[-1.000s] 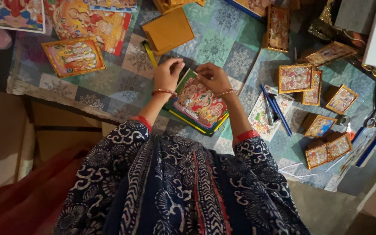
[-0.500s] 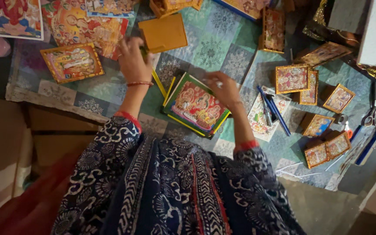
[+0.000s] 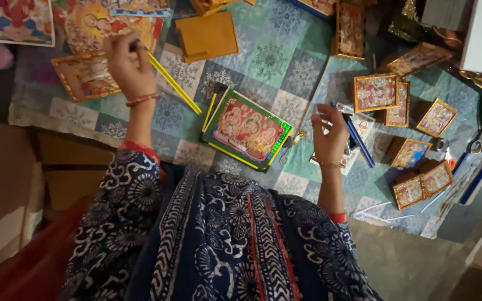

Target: The person works on a small framed religious picture at a table, using a yellow pencil-like tool along the frame edges, then flips the frame over and works on its brown backing. They then set the frame aside and place a printed religious picture into a blue frame on the table.

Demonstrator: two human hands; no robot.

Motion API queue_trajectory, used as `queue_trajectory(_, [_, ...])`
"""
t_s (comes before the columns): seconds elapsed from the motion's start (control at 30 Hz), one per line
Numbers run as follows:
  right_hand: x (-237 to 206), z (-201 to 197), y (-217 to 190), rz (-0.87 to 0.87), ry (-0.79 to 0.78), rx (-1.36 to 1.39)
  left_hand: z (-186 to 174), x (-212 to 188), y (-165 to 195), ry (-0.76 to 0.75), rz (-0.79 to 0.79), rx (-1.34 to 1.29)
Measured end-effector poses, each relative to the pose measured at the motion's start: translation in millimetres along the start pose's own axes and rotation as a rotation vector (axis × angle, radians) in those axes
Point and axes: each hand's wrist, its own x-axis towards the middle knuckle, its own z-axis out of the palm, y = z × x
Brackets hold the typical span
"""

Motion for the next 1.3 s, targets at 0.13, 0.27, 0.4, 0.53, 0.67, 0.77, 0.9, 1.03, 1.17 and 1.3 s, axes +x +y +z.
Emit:
queue_trajectory(0.13, [7.3, 4.5, -31.2, -0.062, 0.002, 0.093, -19.7, 34.1, 26.1, 0.132, 0.129, -0.048])
queue_trajectory(0.27, [13.7, 2.6, -65.7, -0.038, -0.013, 0.204, -28.9, 52.2, 74.2, 0.109, 0.121, -0.218])
queue_trajectory(0.4, [27.5, 1.0, -89.9, 0.015, -0.377, 0.286, 5.3, 24.8, 132.5, -0.039, 0.205, -0.132])
queue_trajectory(0.53, [34.6, 5.3, -90.6, 0.114, -0.696, 0.478, 56.3, -21.9, 169.6, -0.187, -0.154, -0.489])
queue_trajectory(0.67, [29.5, 4.0, -70.3, 0.174, -0.727, 0.451, 75.8, -56.3, 166.9, -0.261, -0.154, -0.446])
queue_trajectory(0.77, [21.7, 9.6, -50.6, 0.193, -0.632, 0.357, 88.9, -72.5, 157.8, -0.276, -0.189, -0.396])
queue_trajectory(0.9, [22.7, 20.0, -23.8, 0.151, -0.684, 0.375, 108.8, -81.0, 149.6, -0.238, -0.207, -0.372])
queue_trajectory(1.03, [28.0, 28.0, 4.5, 0.216, -0.727, 0.321, 123.0, -89.3, 145.6, -0.244, -0.373, -0.41])
queue_trajectory(1.17, [35.2, 32.6, 36.0, 0.229, -0.743, 0.309, 127.1, -99.9, 128.4, -0.272, -0.191, -0.33])
queue_trajectory(1.3, [40.1, 37.1, 61.4, 0.162, -0.593, 0.115, 118.7, -107.5, 98.5, -0.361, -0.269, -0.375])
